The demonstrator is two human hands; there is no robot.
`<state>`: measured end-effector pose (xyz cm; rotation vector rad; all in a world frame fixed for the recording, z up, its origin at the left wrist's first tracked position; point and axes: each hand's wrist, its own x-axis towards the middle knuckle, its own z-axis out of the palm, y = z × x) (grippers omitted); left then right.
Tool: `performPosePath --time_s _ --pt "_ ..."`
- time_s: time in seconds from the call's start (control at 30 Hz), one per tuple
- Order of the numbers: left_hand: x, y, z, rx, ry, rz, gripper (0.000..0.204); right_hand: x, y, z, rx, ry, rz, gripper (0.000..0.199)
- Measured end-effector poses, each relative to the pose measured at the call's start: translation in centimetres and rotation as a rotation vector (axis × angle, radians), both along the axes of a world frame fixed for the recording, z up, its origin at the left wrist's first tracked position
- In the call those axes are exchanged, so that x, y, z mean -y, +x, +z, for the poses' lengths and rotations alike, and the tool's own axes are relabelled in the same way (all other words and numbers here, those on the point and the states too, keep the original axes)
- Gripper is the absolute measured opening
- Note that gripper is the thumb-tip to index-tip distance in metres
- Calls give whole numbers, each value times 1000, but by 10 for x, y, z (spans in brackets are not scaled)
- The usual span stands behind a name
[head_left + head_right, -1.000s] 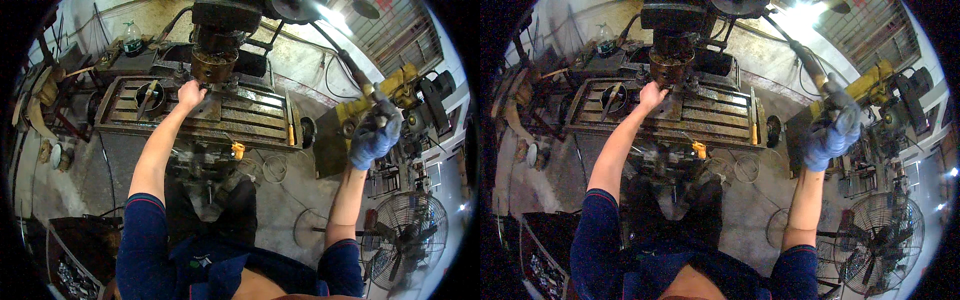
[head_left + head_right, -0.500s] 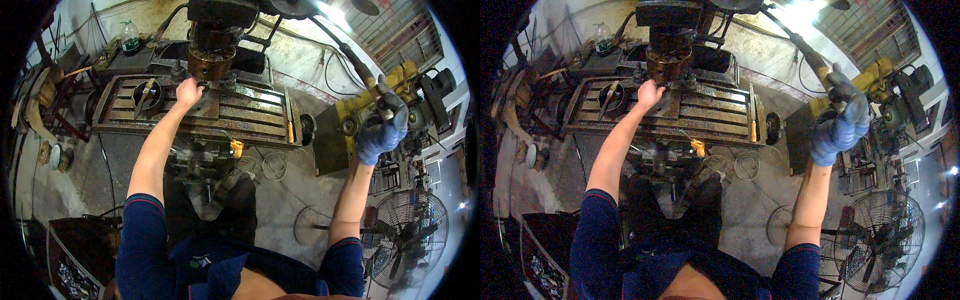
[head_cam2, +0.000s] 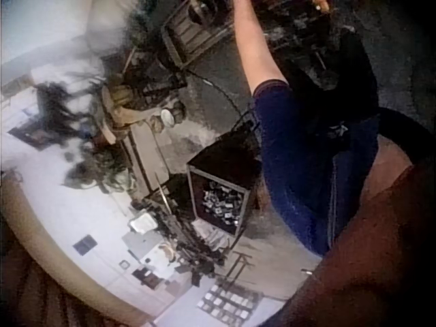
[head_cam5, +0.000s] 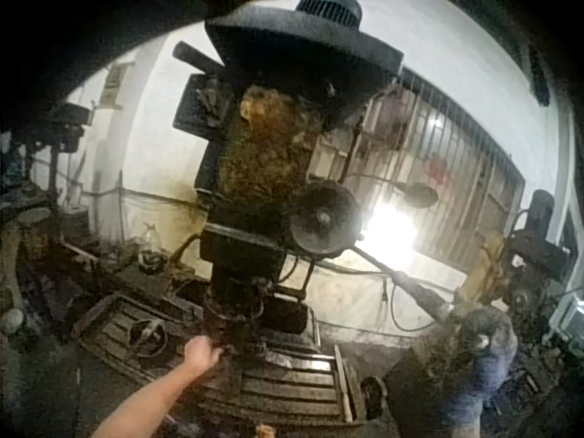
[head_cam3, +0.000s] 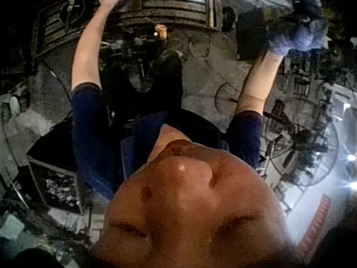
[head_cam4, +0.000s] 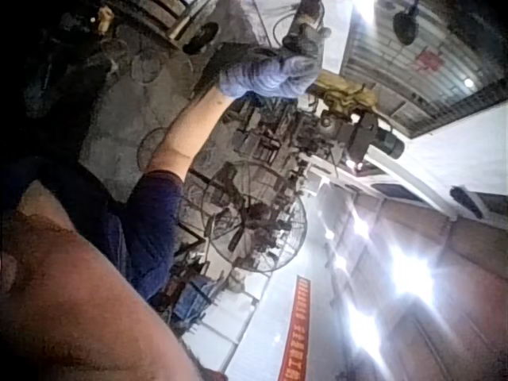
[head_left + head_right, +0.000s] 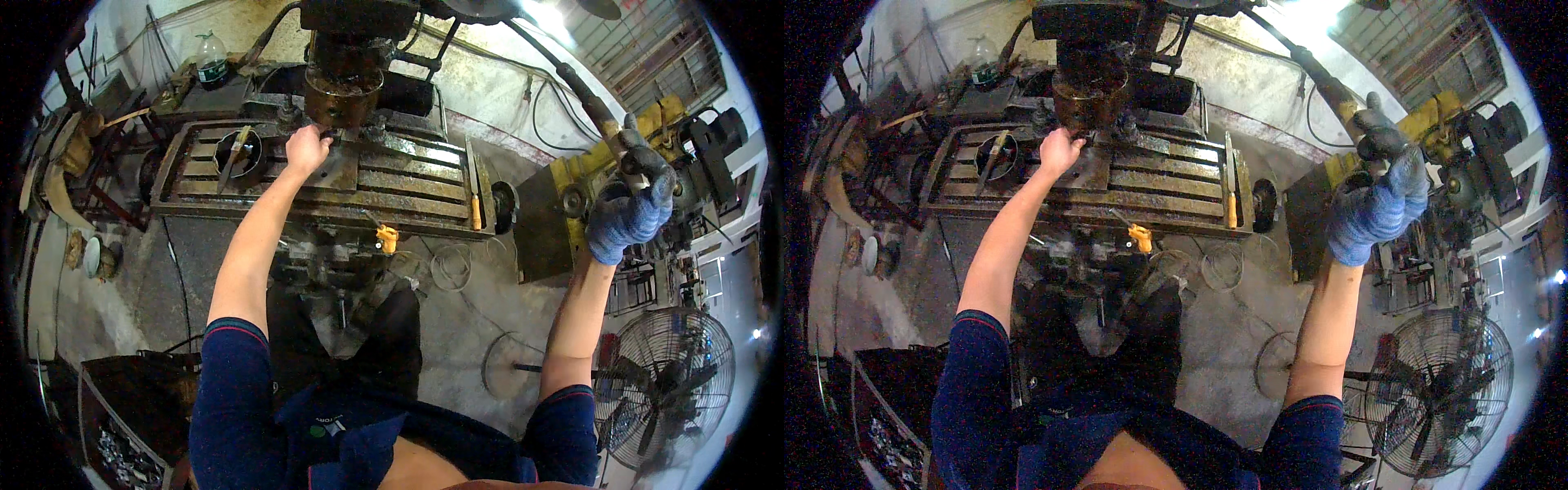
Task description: The person picks up metal brackets one at a time from a wooden crate by hand and places them onto the metal bed of a milling machine.
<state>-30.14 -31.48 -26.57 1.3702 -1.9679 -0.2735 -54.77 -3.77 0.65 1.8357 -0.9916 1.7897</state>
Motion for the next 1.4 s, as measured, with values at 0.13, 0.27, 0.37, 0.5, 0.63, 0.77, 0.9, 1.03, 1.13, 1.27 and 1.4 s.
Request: performPosePath --time_s 0.13,0.27,0.37,0.5,0.63,0.77,0.9,1.03,1.13,1.27,1.4 --pt "5 -1 -3 100 88 2 28 -2 10 -30 125 -53 -122 29" --pt "16 8 -9 48 42 2 29 1 15 -10 42 -44 -173 30" --pt "9 -4 -4 81 80 -1 30 -3 6 11 -1 -8 -125 30" --pt "3 -2 2 76 90 21 29 -3 7 10 -7 4 -168 33" --pt "2 3 2 81 69 20 28 -1 19 7 25 11 -310 33" --pt "2 1 4 149 102 45 29 0 10 5 34 -2 -120 30" --pt "4 1 -2 25 35 -25 29 -2 11 -26 198 -21 -249 32" --pt "1 -3 7 71 99 22 27 1 7 -18 157 -30 -68 36" --pt "4 -1 1 78 109 28 27 2 12 9 145 3 -56 38" --pt "0 0 6 93 122 18 27 -6 4 -1 0 39 -202 40" --pt "-4 -4 13 79 153 29 26 -1 11 -25 171 -64 -52 36"
